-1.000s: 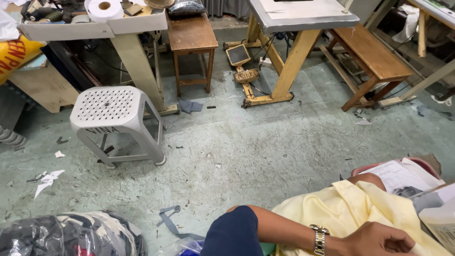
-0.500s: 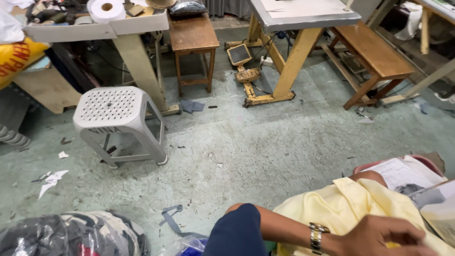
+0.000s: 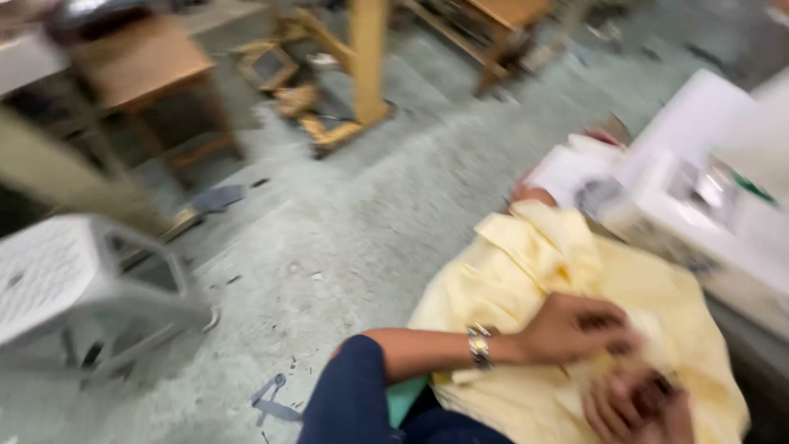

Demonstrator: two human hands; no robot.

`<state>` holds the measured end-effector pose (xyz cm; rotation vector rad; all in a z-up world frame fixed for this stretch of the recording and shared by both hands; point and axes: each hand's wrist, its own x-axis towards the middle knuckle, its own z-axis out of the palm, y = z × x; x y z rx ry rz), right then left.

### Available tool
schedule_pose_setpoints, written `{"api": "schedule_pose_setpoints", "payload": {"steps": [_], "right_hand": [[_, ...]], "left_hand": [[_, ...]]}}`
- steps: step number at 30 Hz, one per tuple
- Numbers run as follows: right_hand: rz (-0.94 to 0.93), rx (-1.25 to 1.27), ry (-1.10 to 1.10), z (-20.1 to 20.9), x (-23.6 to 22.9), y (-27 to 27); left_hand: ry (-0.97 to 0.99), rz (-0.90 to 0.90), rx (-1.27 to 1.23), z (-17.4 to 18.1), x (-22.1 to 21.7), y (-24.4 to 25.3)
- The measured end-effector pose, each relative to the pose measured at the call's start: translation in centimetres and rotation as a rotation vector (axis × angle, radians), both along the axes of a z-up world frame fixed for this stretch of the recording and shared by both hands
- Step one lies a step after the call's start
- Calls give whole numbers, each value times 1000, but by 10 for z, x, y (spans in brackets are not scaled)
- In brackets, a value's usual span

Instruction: Trimming loose threads from a yellow garment using a hand-held thread cutter

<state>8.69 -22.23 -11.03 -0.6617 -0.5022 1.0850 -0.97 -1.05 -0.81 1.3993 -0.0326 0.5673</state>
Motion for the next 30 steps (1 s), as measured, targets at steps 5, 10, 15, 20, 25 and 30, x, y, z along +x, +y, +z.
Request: {"api": "schedule_pose_setpoints", "payload": {"steps": [5, 10, 15, 20, 25, 30], "right_hand": [[-251, -1, -115, 165, -105, 73], [-345, 4, -185, 178, -103, 75], [-410, -39, -202, 177, -102, 75], [-410, -76, -160, 176, -102, 73], [-430, -109, -167, 181, -104, 72], [-439, -133, -162, 180, -103, 72]], "left_hand": [[-27, 101, -53, 55, -33, 9], [-118, 76, 1, 62, -33, 8], [-123, 190, 158, 48, -24, 14], [-202, 167, 187, 63, -29, 16], [-226, 154, 201, 65, -31, 16], [-237, 157, 228, 71, -33, 17]]}}
